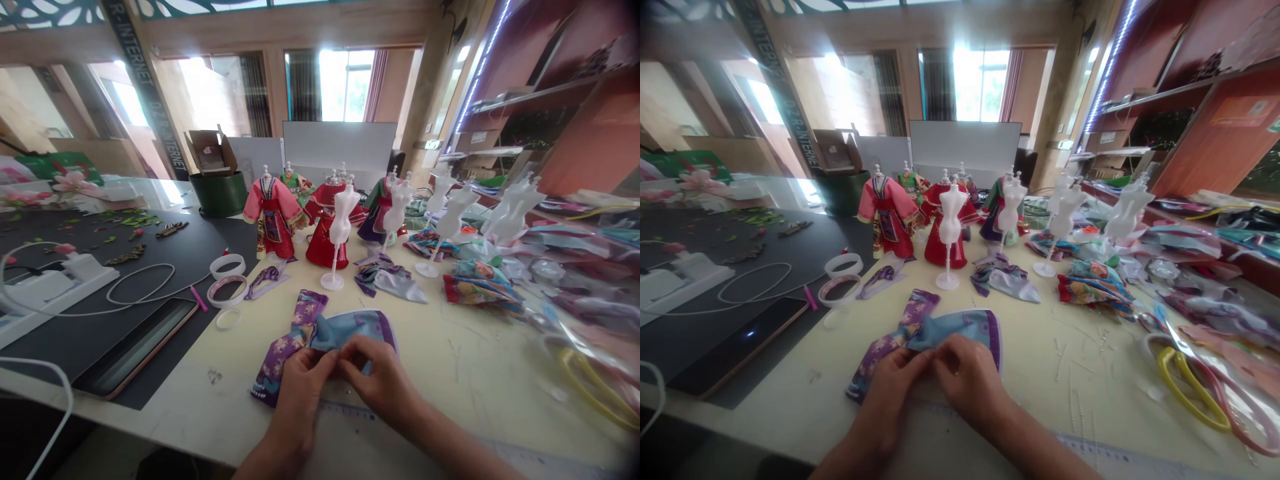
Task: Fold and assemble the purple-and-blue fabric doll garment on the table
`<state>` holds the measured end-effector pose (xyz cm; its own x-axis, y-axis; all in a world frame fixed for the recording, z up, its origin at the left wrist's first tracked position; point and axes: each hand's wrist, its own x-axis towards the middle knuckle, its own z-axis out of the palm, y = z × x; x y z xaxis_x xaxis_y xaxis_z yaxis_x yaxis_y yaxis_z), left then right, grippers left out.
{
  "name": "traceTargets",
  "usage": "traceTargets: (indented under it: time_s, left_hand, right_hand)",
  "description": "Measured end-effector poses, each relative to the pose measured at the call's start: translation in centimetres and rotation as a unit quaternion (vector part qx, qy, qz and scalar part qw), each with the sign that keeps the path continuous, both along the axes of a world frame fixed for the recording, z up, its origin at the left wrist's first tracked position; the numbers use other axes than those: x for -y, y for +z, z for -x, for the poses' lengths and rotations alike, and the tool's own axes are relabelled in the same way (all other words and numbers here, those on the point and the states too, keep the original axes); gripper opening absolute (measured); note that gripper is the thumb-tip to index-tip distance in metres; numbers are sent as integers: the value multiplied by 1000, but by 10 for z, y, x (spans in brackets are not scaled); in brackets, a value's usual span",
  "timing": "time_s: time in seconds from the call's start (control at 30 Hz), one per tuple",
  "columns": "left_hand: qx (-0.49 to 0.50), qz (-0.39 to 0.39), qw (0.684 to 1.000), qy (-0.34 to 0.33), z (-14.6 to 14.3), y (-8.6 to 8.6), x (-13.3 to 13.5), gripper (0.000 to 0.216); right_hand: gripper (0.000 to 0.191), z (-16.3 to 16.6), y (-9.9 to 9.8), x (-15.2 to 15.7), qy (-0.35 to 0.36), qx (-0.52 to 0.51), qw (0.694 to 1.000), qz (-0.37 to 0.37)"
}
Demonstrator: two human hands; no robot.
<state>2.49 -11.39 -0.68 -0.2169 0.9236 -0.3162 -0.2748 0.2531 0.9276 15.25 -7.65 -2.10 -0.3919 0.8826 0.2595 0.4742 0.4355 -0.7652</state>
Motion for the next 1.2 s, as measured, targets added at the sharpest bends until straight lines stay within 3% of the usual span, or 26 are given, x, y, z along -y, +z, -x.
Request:
traceTargets:
  time_s: [0.27,0.73,1.0,1.2]
  left_hand:
    - [31,4,999,-7,-1,3,1,14]
    - [15,-2,1000,-24,0,2,2,18]
    - [-77,-52,995,-23,2,-5,-2,17]
    - [-75,-53,995,-49,3,-4,0,15]
  right_hand:
    - [10,0,9,-2,6,-35,999,-31]
    - [10,-1,6,-10,24,-64,998,16]
    - [11,-2,4,-7,27,-39,999,-7]
    - [11,-4,4,-8,35,-25,999,9]
